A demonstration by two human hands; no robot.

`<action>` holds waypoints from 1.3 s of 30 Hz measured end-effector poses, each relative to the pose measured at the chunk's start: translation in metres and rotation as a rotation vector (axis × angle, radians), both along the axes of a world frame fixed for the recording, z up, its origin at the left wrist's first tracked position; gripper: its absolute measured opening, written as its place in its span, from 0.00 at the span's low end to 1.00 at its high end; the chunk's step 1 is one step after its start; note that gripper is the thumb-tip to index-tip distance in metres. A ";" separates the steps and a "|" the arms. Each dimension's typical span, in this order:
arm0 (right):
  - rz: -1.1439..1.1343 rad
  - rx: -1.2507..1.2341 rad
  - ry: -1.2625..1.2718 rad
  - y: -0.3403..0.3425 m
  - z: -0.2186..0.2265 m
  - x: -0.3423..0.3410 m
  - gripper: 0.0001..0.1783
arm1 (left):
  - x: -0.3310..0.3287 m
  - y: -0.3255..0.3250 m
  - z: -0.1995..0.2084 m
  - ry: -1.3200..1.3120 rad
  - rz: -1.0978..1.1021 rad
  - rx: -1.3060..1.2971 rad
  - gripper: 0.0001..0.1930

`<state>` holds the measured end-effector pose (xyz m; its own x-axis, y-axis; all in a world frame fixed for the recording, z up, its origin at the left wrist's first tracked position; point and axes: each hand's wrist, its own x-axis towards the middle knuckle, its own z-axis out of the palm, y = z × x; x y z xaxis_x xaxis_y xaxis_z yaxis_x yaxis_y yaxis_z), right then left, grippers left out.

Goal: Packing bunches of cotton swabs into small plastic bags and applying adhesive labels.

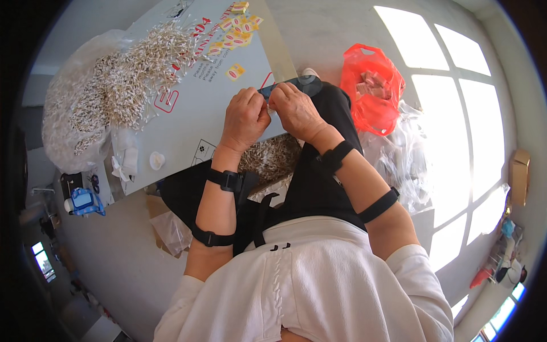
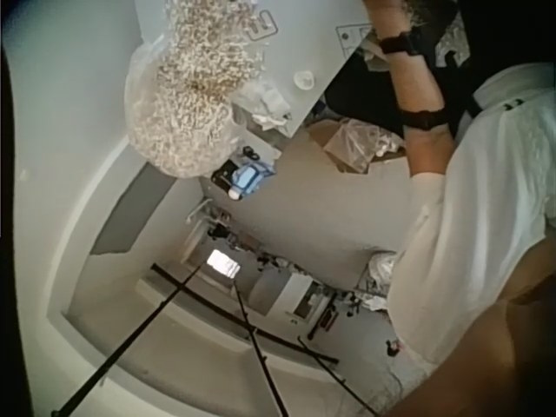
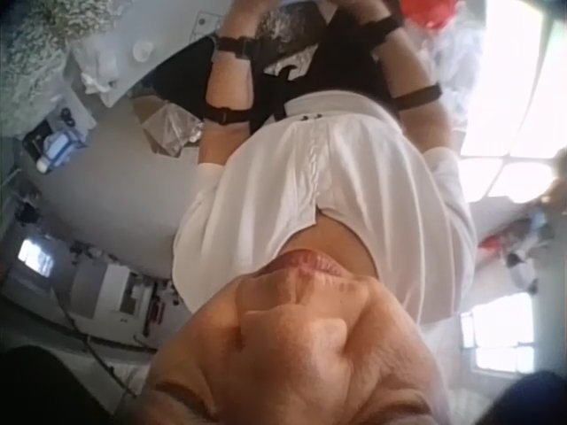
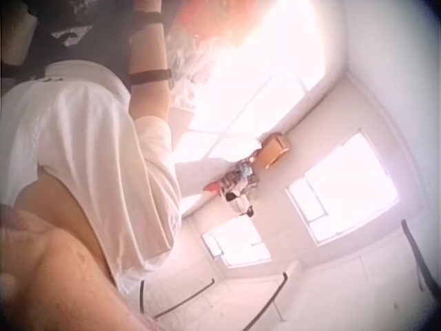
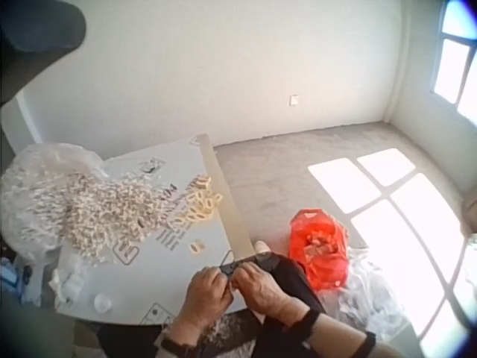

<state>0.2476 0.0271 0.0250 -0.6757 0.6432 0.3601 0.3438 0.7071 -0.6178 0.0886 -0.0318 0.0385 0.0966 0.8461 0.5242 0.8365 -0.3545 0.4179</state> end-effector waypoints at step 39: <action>-0.113 -0.272 0.244 -0.009 0.013 0.002 0.02 | -0.013 -0.026 0.007 -0.565 0.048 -0.175 0.07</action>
